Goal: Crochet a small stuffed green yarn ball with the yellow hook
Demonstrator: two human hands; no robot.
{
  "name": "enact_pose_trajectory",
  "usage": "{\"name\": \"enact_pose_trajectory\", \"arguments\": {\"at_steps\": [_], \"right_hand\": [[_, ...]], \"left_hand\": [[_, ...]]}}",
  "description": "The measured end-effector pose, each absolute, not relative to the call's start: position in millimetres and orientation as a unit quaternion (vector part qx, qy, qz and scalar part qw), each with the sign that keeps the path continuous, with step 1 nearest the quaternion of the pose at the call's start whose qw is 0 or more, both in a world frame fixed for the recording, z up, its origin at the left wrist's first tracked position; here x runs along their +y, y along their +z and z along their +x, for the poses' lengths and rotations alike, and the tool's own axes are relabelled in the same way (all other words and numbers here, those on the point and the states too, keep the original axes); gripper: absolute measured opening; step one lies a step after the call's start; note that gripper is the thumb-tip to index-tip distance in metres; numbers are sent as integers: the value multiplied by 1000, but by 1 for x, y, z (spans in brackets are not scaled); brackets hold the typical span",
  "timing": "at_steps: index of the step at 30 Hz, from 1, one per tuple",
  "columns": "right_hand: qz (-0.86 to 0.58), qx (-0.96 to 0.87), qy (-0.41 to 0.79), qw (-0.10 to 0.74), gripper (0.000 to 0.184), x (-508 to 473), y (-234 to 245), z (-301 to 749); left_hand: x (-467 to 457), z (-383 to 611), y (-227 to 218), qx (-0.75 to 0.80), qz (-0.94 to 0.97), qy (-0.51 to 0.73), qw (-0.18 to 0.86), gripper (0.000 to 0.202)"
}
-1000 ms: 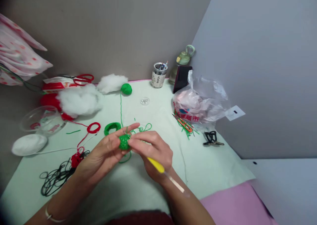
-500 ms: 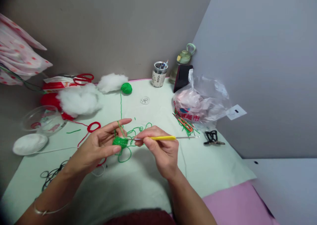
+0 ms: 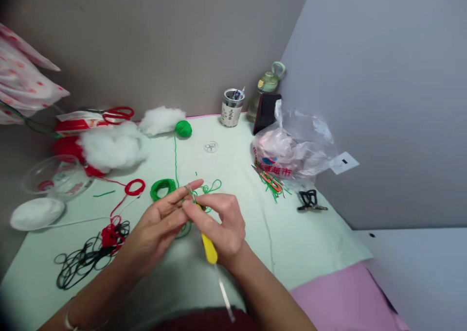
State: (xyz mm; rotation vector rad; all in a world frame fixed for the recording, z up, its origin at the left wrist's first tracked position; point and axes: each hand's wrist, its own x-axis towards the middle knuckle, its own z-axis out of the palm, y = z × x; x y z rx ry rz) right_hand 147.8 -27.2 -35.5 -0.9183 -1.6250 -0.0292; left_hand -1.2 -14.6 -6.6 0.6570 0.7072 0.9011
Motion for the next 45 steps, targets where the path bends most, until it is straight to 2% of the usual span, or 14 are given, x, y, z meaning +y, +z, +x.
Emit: {"name": "enact_pose_trajectory", "arguments": {"at_steps": [3,7,12,16,18,22,25,29,35,38,45], "right_hand": [[-384,-667,112,629,29,-24,-28,151],[-374,-598,255,661,17,-19,-20,157],[-343,-485,409,692,14,-12,-20,165],[-325,-458,489,667,17,-9,-19,166],[-324,-485,483,653,18,-10,-20,163],[-350,-557,389,645,13,-14,-23,157],[-344,-552,404,643,14,-14,-26,156],[-351,-516,447,641,19,-11,-28,158],[-333,-509,473,637,21,-8,-26,162],[-315,-526,482,626,20,-9,-24,166],[-346,-617,407,578,19,-14,-17,180]], "left_hand": [[-10,-5,-4,284,269,408,825,48],[-2,-15,-2,280,277,418,819,46],[3,-23,-3,291,308,409,808,42],[1,-22,-8,321,366,400,777,46],[-1,-20,-10,331,395,408,754,53],[-4,-16,-9,357,419,420,721,64],[-5,-16,-5,379,437,421,699,64],[-4,-17,-2,399,476,425,659,59],[-3,-19,-1,395,519,419,632,37],[-2,-20,-1,395,527,408,632,36],[1,-22,-5,389,550,397,624,33]]}}
